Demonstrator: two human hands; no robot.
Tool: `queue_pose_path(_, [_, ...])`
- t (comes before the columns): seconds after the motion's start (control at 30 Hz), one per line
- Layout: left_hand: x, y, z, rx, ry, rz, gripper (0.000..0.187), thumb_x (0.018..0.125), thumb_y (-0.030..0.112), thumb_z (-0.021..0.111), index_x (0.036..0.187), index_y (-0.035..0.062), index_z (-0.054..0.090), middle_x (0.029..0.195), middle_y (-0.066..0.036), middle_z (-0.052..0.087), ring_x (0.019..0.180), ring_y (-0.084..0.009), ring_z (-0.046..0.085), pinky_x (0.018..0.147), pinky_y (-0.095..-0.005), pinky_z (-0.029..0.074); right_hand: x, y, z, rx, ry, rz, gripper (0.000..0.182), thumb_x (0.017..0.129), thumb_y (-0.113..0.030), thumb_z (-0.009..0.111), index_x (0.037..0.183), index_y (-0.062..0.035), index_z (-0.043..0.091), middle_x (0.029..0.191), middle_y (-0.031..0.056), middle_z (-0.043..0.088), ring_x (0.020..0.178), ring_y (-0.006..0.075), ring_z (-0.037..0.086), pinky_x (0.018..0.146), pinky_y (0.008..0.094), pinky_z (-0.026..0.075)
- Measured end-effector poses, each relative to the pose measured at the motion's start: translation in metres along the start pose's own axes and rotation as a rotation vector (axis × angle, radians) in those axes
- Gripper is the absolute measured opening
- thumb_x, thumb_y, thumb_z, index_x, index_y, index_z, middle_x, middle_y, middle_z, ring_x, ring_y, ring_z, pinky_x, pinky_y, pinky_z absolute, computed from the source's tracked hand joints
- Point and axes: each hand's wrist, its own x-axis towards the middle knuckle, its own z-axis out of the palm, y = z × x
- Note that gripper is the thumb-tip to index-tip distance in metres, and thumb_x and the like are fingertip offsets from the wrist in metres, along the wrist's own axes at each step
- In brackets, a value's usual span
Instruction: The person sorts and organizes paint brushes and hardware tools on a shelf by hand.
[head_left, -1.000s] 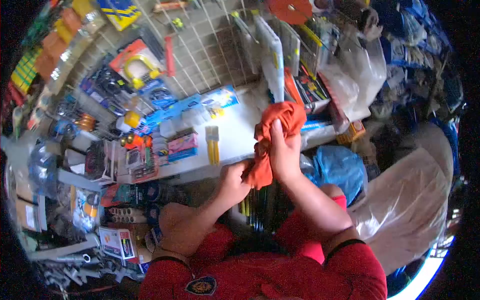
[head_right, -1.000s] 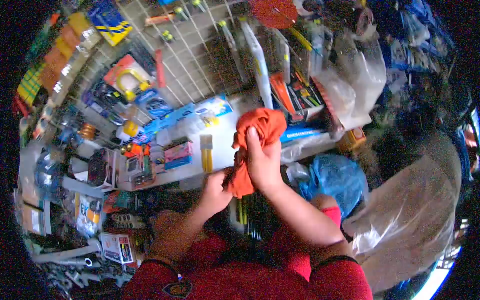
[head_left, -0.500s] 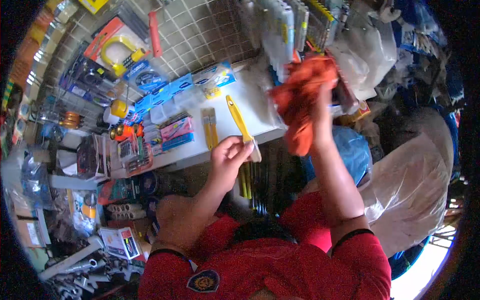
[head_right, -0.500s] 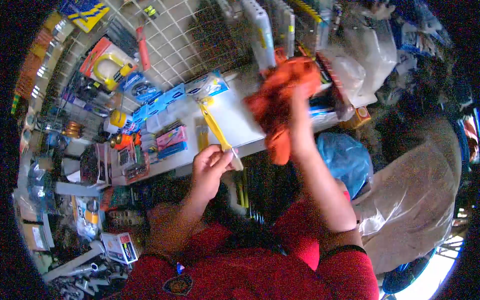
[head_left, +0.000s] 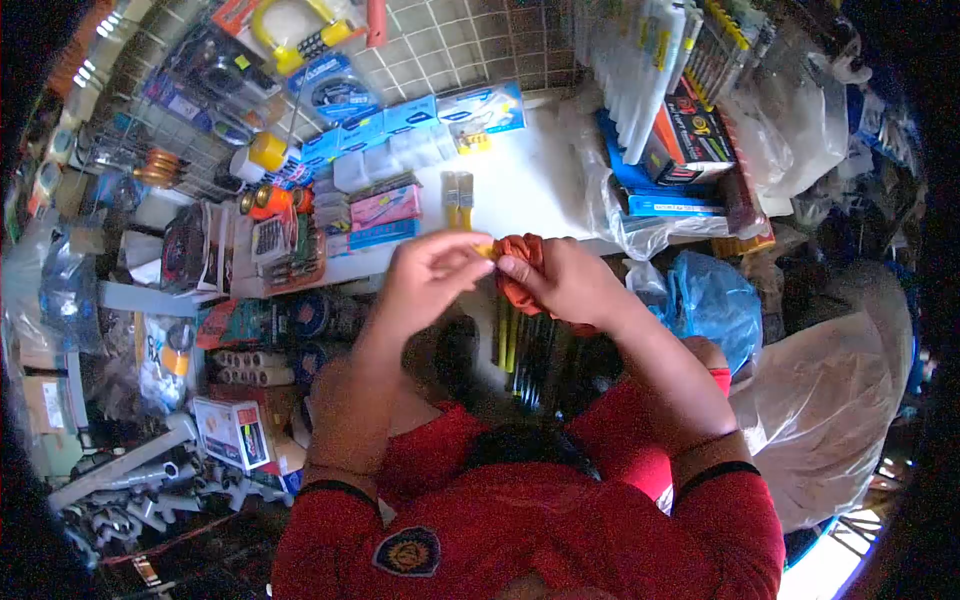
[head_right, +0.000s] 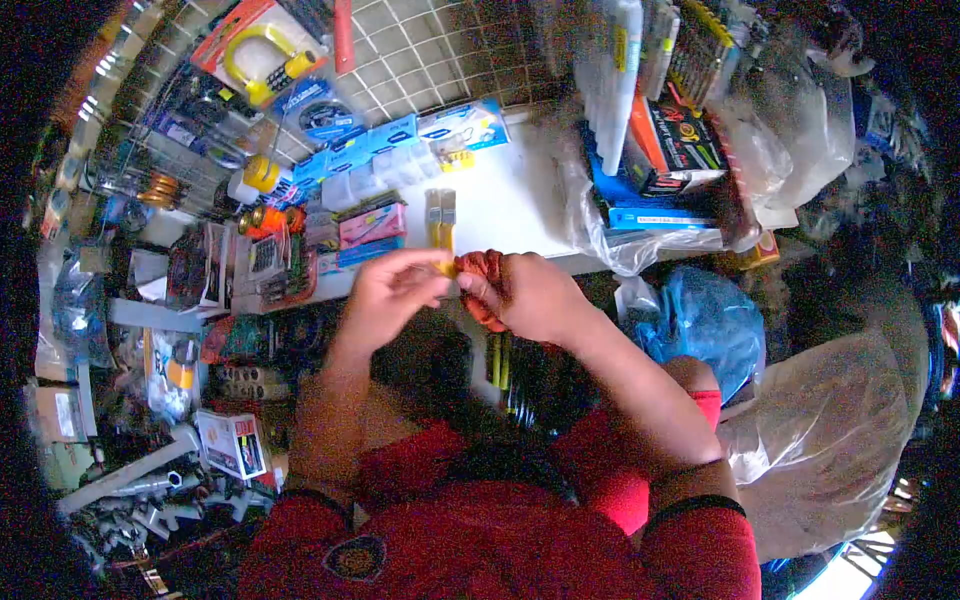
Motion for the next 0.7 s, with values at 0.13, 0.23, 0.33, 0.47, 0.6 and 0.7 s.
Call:
queue_pose_path(0.13, [-0.006,-0.01,-0.001,0.036,-0.007,-0.029,0.021,0.089,0.004,0.069,0.109,-0.0014,0.068,0.082,-0.003,0.068,0.072,-0.007,0.063,0.065,-0.0222,0.053,-0.001,-0.004,0.006,-0.079,0.008,-0.035,0.052,0.095,-0.056,0.05,0.092,-0.0065,0.067,0.082,0.0197,0.068,0.079,0.0396,0.066,0.074,0.0485,0.051])
queue_pose_path(0.23, [-0.005,-0.01,-0.017,-0.038,-0.052,-0.047,0.019,0.089,0.004,0.069,0.107,-0.0022,0.068,0.085,-0.005,0.069,0.073,-0.0089,0.065,0.065,-0.0232,0.053,0.01,0.024,0.013,-0.057,-0.101,-0.073,0.057,0.096,-0.057,0.048,0.096,-0.0032,0.066,0.086,0.0218,0.068,0.084,0.0396,0.066,0.076,0.0469,0.051])
queue_pose_path(0.33, [-0.002,-0.017,-0.045,-0.11,0.22,0.034,0.016,0.089,0.003,0.068,0.104,-0.0022,0.067,0.091,-0.008,0.07,0.076,-0.0122,0.067,0.069,-0.0255,0.056,0.0,0.014,0.0,0.017,-0.078,-0.163,0.053,0.096,-0.051,0.053,0.098,0.0003,0.063,0.086,0.0203,0.068,0.081,0.0334,0.066,0.078,0.0421,0.051])
queue_pose_path(0.47, [0.014,-0.046,-0.078,-0.346,0.573,0.057,0.017,0.087,0.001,0.068,0.104,-0.0005,0.066,0.095,-0.01,0.069,0.084,-0.0193,0.069,0.081,-0.0321,0.058,-0.004,0.025,-0.03,0.199,-0.11,-0.086,0.032,0.097,-0.034,0.06,0.097,-0.0013,0.059,0.078,0.0037,0.065,0.071,0.0134,0.059,0.068,0.0316,0.049])
queue_pose_path(0.6, [0.015,-0.111,-0.069,-0.672,0.606,-0.108,0.014,0.09,0.003,0.065,0.103,-0.0015,0.063,0.103,-0.013,0.067,0.095,-0.0242,0.068,0.089,-0.0355,0.057,-0.007,0.023,-0.036,0.33,-0.095,-0.074,0.027,0.099,-0.03,0.058,0.092,-0.0037,0.057,0.073,-0.0021,0.057,0.065,0.0088,0.055,0.061,0.026,0.047])
queue_pose_path(0.7, [0.015,-0.137,-0.047,-0.746,0.647,-0.143,0.014,0.091,0.006,0.065,0.102,-0.0013,0.063,0.103,-0.012,0.066,0.096,-0.0237,0.067,0.09,-0.0358,0.056,-0.009,0.02,-0.036,0.264,-0.106,-0.069,0.03,0.097,-0.032,0.061,0.093,-0.0028,0.059,0.076,0.0017,0.062,0.068,0.0112,0.057,0.064,0.0293,0.049])
